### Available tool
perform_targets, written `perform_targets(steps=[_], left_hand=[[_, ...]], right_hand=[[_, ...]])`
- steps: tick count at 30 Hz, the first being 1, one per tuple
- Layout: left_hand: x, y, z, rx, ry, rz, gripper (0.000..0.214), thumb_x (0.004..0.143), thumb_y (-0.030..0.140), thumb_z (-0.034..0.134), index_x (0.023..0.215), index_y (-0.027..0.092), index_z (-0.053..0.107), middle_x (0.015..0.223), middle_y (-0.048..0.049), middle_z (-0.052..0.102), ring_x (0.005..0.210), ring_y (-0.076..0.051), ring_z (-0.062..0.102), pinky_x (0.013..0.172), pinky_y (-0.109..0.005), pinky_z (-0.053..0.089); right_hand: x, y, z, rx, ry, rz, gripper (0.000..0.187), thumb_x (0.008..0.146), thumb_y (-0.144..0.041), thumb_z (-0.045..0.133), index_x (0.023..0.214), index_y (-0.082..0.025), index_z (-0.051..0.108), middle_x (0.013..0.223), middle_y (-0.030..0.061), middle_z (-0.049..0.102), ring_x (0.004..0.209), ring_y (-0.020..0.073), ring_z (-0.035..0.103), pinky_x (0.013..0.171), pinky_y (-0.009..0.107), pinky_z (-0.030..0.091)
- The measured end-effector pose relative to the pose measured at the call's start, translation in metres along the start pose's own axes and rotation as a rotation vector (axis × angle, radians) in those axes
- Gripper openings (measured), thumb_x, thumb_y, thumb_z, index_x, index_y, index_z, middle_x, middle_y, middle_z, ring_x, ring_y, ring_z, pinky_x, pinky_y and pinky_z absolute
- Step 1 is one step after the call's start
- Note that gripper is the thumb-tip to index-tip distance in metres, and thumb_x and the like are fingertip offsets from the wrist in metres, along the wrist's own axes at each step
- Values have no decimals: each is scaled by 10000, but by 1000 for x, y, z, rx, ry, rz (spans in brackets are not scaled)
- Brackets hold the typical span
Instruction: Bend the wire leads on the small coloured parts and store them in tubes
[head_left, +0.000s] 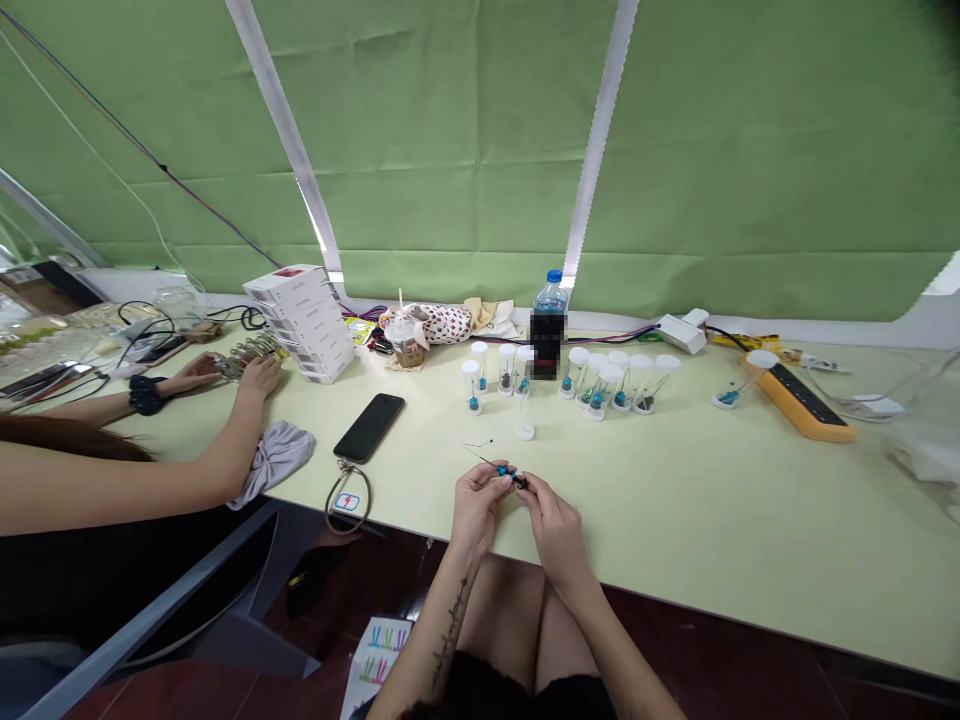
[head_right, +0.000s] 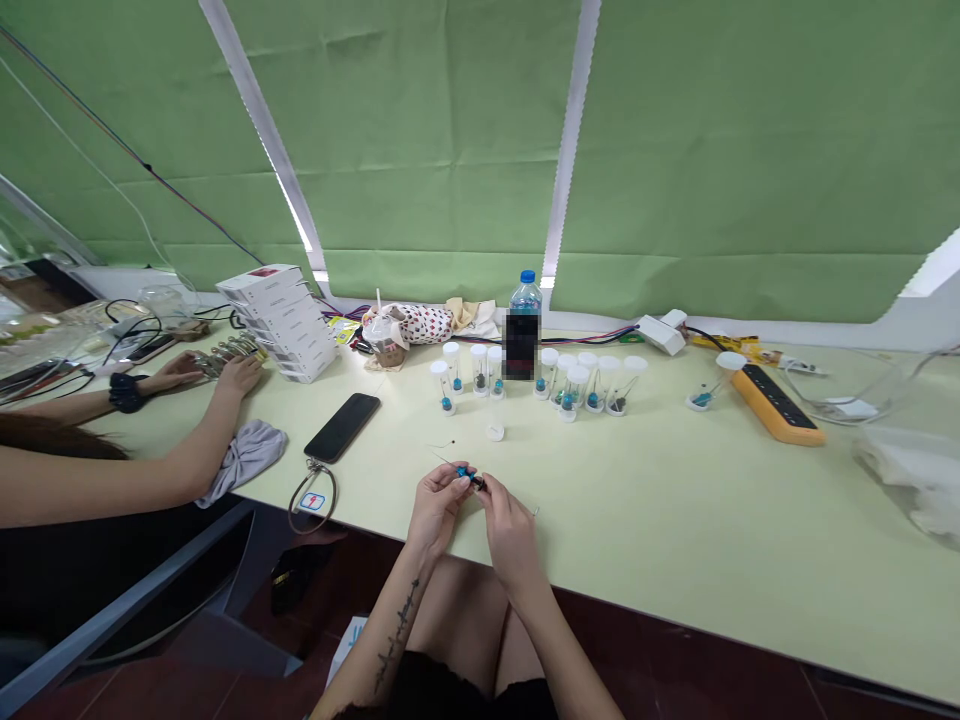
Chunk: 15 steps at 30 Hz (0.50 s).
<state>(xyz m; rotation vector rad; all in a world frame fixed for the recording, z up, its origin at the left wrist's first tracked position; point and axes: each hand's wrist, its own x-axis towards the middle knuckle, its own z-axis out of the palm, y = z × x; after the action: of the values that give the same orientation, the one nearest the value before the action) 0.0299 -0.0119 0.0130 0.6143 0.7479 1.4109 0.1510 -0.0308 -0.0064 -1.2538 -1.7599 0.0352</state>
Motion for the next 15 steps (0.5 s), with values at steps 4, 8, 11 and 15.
perform_targets(steps=[4,8,11,15], left_hand=[[0,2,1,-1,15,-3,275,604,172,784,856,131,680,867,-69,692,752,-128,634,737,-250,492],[1,2,2,13,7,-6,289,584,181,794,846,133,683,876,-71,692,768,-140,636,739,-260,494],[1,1,1,22,0,-5,273,594,176,786,844,133,684,878,-71,694,764,-139,636,734,-256,493],[2,-1,-1,32,-11,-4,277,603,174,783,858,127,685,883,-76,692,780,-139,633,748,-255,492]], right_hand=[[1,-1,-1,24,19,11,284,941,-308,395,1126,-159,550,998,111,689,857,195,679,731,316,558],[2,-3,-4,50,10,34,232,945,-288,380,1051,-178,555,922,84,694,794,177,678,689,299,551],[3,-3,-5,47,-2,35,223,948,-285,371,1023,-182,553,901,78,694,776,175,676,680,294,544],[2,-2,-4,37,-2,39,216,949,-277,372,1017,-175,549,900,75,698,775,175,677,674,290,539]])
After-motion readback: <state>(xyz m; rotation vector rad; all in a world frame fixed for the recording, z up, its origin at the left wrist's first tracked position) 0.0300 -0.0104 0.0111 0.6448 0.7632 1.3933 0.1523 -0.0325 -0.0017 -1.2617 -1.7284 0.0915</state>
